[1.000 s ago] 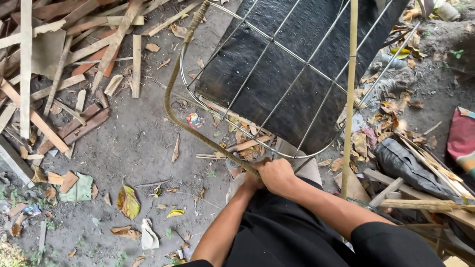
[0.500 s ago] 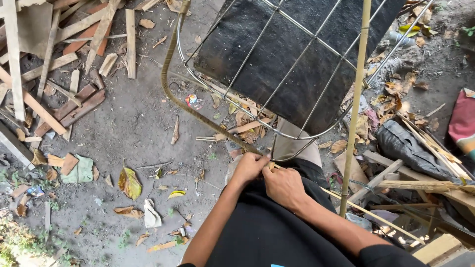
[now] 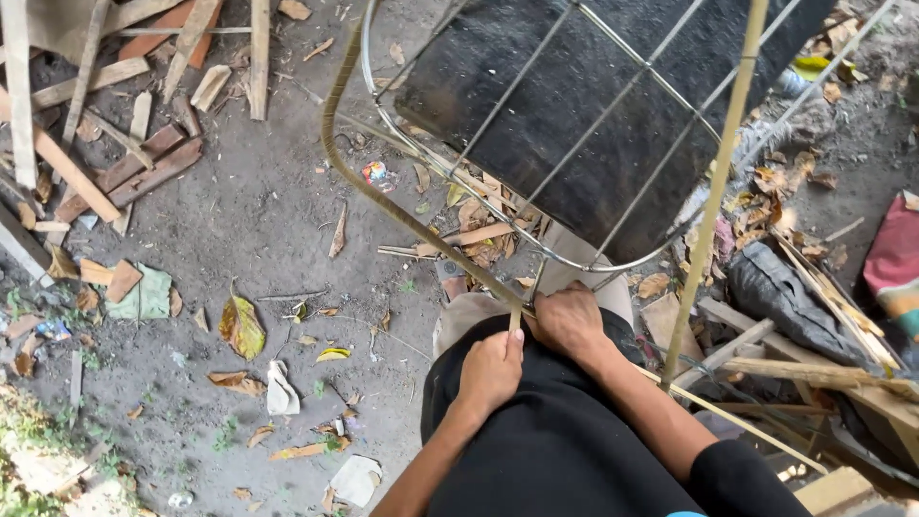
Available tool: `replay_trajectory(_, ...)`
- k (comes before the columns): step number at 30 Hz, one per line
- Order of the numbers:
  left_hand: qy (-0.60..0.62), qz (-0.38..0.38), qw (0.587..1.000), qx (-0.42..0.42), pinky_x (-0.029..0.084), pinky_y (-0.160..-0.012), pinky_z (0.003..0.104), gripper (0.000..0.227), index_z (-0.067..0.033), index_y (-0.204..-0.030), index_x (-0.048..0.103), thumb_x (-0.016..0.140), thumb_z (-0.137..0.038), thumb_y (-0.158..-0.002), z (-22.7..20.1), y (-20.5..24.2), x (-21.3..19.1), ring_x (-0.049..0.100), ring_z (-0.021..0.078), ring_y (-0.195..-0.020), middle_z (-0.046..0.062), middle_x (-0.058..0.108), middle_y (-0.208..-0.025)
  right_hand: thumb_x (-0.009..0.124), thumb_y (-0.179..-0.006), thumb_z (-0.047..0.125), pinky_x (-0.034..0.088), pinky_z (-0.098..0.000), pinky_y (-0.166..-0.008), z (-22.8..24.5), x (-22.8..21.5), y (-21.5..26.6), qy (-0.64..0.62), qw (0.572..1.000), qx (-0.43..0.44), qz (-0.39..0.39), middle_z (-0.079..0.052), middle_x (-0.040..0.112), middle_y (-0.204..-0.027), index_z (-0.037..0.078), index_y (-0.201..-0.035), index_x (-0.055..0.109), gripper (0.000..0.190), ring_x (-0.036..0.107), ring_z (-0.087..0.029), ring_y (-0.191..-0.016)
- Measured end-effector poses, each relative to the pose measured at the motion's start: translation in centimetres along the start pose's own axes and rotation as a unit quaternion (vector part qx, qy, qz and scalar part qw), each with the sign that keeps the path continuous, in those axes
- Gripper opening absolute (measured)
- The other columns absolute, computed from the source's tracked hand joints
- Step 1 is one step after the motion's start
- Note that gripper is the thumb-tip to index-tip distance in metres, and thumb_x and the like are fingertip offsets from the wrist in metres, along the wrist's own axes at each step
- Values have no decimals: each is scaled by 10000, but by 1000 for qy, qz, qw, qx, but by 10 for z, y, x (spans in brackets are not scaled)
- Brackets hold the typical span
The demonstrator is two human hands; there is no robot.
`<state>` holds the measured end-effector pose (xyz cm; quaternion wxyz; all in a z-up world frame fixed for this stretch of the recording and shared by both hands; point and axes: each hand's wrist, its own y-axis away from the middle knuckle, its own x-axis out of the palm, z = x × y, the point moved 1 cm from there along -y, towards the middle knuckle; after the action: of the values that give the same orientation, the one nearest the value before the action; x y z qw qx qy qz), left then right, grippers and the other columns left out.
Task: Securing thin strips to a metal furniture frame by wrapping and tucking them manually.
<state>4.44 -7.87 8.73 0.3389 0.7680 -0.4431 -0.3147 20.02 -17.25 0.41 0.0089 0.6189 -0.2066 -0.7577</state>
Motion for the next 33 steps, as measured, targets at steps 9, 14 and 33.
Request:
replay_trajectory(9,-67,51,995,-54,520,-920,577,658,-49,-988,782,351,-538,-1078,48,-44,-8,692,475,-1106,248,761,-1021,663,-878,483,556,-487,-815,6,-35,-6,-53,991,12,126,-142,737,-646,91,-926,776,411,773,-353,-721)
replay_trajectory(14,-190,67,979,18,549,-955,579,463,-12,-1062,765,535,-393,-937,48,-131,11,697,498,-1111,277,749,-1057,639,-886,526,556,-472,-828,-4,-45,-10,-80,990,16,113,-163,730,-653,91,-811,736,452,766,-365,-719)
replay_trajectory(33,-160,-12,982,96,581,-914,526,219,-293,-984,736,704,-413,-803,55,-145,-6,737,380,-1057,93,784,-969,549,-890,287,575,-478,-498,-2,-10,-38,58,988,-63,127,-64,708,-642,210,-1083,648,230,742,-335,-587)
